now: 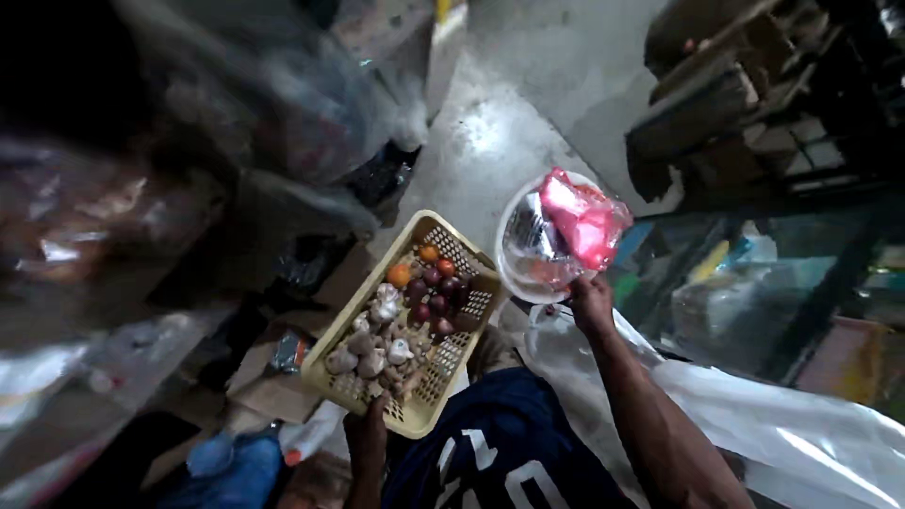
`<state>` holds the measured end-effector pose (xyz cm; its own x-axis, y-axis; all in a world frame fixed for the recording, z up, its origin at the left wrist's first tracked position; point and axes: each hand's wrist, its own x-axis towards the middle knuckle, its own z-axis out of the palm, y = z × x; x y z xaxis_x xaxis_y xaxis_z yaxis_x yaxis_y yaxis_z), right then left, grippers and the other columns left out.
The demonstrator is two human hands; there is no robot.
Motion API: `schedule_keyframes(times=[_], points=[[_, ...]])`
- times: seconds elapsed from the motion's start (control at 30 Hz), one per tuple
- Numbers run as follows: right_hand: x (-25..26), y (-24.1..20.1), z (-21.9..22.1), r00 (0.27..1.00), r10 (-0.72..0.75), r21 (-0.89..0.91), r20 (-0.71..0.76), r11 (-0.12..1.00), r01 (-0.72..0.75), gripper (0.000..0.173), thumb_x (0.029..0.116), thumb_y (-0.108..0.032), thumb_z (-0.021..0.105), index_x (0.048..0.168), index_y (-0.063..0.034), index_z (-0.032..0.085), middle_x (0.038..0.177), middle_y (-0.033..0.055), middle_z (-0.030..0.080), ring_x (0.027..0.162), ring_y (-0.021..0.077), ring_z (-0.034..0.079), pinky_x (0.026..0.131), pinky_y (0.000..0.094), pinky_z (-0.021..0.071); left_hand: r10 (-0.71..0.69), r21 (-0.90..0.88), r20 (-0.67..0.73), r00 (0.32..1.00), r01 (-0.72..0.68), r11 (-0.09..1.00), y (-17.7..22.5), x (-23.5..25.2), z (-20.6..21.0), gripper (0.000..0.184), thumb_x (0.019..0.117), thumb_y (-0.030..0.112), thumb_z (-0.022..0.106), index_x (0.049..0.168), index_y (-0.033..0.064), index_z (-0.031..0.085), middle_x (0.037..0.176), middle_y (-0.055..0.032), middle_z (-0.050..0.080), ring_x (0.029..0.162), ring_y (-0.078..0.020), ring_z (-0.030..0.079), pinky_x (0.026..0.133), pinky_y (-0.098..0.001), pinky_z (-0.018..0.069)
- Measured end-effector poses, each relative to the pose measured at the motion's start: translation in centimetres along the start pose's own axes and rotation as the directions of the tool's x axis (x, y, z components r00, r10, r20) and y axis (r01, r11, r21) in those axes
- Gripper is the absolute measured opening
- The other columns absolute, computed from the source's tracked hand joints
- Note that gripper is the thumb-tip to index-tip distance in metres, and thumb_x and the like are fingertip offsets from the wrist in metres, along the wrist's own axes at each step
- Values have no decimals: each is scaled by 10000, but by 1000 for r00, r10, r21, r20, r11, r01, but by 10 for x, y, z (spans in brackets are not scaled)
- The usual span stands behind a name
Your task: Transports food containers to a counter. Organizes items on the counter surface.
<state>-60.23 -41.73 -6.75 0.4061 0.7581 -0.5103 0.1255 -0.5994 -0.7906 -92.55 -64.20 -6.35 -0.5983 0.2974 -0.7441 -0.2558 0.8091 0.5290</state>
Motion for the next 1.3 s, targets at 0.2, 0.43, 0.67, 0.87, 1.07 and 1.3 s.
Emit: schedule_keyframes(times=[0.2,0.43,0.67,0.87,1.07,1.3], points=[[80,-26,-23,934,183,169,-307,976,-135,300,1089,-204,474,1226,45,567,952,159,652,766,230,684,677,431,607,21,131,148,989,-40,991,98,6,99,351,896,53,707,1196,-96,604,1052,-173,689,957,-188,673,875,-386,569],[146,-88,-53,829,349,327,-437,920,-216,314,1094,-173,476,1292,60,547,1030,187,650,829,230,695,720,415,619,165,189,286,944,-224,956,234,17,215,355,879,22,697,1197,-98,595,991,-158,699,880,-169,692,813,-363,591],[188,-145,-106,760,413,443,-501,877,-184,301,1080,-135,474,1288,69,552,1018,169,664,831,206,692,720,403,613,323,253,414,851,-449,857,381,24,335,363,888,70,707,1186,-106,597,958,-152,702,842,-162,694,790,-363,594],[242,-213,-128,625,504,508,-597,840,-192,307,1018,-7,521,1309,93,529,1152,177,637,972,163,661,844,350,578,372,234,553,745,-568,789,503,26,482,354,901,44,692,1192,-119,575,989,-170,683,868,-168,679,808,-365,582],[307,-231,-157,524,570,631,-633,772,-76,241,987,11,547,1197,111,611,1072,193,678,938,196,675,839,382,579,370,288,656,658,-671,683,572,-21,612,429,922,112,669,1240,-137,526,983,-177,649,846,-174,639,790,-393,560],[405,-239,-238,385,673,732,-632,681,10,267,1031,-50,491,1214,105,607,1078,214,651,915,230,647,799,413,561,308,294,781,543,-756,585,611,-88,752,402,895,89,656,1190,-142,509,895,-95,629,763,-79,634,725,-313,570]])
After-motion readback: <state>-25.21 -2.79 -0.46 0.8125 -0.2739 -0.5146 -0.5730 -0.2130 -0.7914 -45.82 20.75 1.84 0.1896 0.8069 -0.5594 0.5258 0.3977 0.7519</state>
